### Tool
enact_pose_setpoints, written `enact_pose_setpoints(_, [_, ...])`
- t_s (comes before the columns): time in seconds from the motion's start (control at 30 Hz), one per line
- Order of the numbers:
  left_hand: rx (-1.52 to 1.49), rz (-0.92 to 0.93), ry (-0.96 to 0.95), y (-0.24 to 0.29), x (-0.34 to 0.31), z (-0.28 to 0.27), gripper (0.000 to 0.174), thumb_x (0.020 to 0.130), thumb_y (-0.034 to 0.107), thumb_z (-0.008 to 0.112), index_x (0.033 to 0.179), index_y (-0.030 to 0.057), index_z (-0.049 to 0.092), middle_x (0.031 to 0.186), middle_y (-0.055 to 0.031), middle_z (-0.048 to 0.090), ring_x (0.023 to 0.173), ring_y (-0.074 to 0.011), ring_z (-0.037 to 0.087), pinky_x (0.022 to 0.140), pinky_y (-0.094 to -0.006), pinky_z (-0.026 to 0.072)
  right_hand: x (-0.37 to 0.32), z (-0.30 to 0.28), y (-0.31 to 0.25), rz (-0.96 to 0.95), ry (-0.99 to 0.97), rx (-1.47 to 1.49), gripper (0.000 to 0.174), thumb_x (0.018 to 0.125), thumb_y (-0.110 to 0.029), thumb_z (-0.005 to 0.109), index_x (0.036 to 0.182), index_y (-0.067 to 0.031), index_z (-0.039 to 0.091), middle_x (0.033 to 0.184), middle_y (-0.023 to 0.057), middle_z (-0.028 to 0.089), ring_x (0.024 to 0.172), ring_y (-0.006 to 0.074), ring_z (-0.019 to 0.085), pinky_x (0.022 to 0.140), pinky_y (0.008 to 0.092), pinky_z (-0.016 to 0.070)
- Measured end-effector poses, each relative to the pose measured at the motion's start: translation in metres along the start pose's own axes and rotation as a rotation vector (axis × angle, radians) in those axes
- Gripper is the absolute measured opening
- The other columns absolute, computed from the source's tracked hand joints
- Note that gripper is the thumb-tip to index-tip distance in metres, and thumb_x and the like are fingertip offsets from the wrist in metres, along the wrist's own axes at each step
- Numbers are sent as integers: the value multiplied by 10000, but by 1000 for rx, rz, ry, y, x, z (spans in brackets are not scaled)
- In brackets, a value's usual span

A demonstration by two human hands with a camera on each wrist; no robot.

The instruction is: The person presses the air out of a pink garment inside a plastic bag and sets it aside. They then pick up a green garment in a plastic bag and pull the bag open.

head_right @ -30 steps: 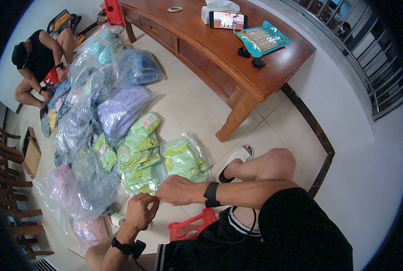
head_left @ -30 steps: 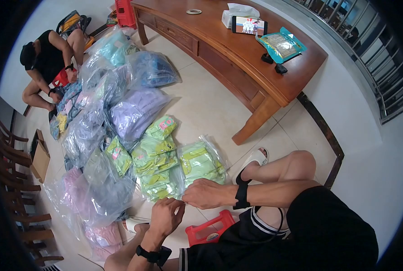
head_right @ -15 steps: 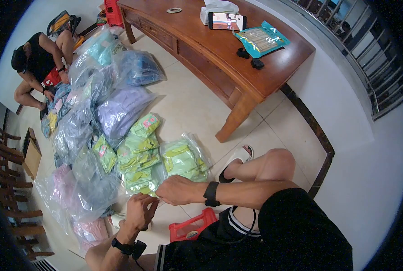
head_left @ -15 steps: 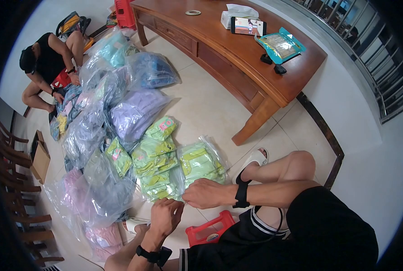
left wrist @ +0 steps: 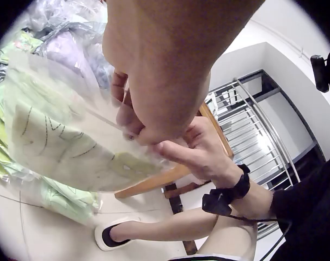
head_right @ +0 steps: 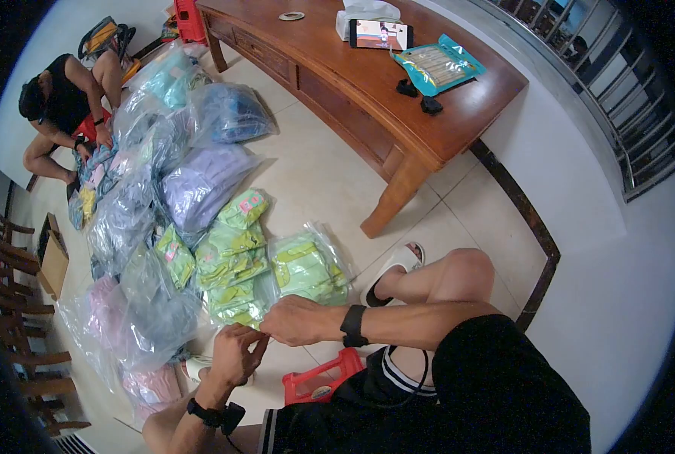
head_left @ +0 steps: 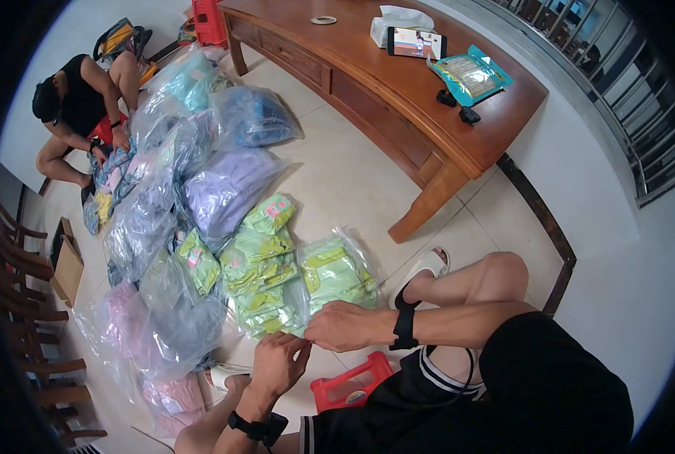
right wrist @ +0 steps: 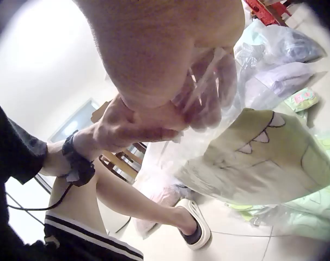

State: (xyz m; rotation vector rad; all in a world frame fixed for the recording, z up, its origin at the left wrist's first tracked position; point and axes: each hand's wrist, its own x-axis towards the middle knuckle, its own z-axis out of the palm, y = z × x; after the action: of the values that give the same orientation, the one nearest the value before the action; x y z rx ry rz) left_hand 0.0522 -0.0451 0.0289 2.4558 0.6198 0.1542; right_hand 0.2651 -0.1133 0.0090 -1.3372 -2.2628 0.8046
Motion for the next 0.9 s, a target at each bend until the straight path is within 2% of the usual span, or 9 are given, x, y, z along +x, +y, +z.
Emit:
enact_pose_setpoints(0.2, [-6, -2, 61, -5, -2, -3, 37, 822, 91, 767, 839, 62, 783, 817, -118, 743, 810, -318, 699, 776, -419, 553, 0, -4, 3, 73, -29, -88, 153, 848, -140, 656, 807, 3, 688, 781, 225, 701, 778, 431, 714, 698, 515, 564])
enact_pose_setpoints(0.5, [-43, -62, 35, 2, -1, 3, 88, 834, 105, 767, 903, 58, 791, 850, -130, 745, 812, -341, 692, 777, -440, 555, 0, 0, 3, 9, -15, -25, 172, 861, -161, 654, 818, 2, 689, 781, 223, 702, 782, 434, 715, 699, 516, 565])
enact_pose_setpoints(0.6, [-36, -50, 12, 0, -1, 8, 80, 841, 108, 766, 899, 59, 792, 849, -128, 745, 801, -338, 688, 771, -441, 552, -2, 2, 3, 29, -50, -39, 144, 868, -140, 676, 817, -13, 633, 790, 175, 662, 792, 398, 684, 727, 496, 540])
enact_pose_setpoints(0.9, [-49, -43, 21, 1, -1, 6, 73, 842, 110, 771, 890, 60, 793, 824, -124, 742, 785, -329, 686, 761, -434, 553, -1, -3, 0, 39, -57, -22, 159, 853, -144, 673, 789, -2, 640, 755, 183, 654, 751, 407, 680, 700, 497, 543])
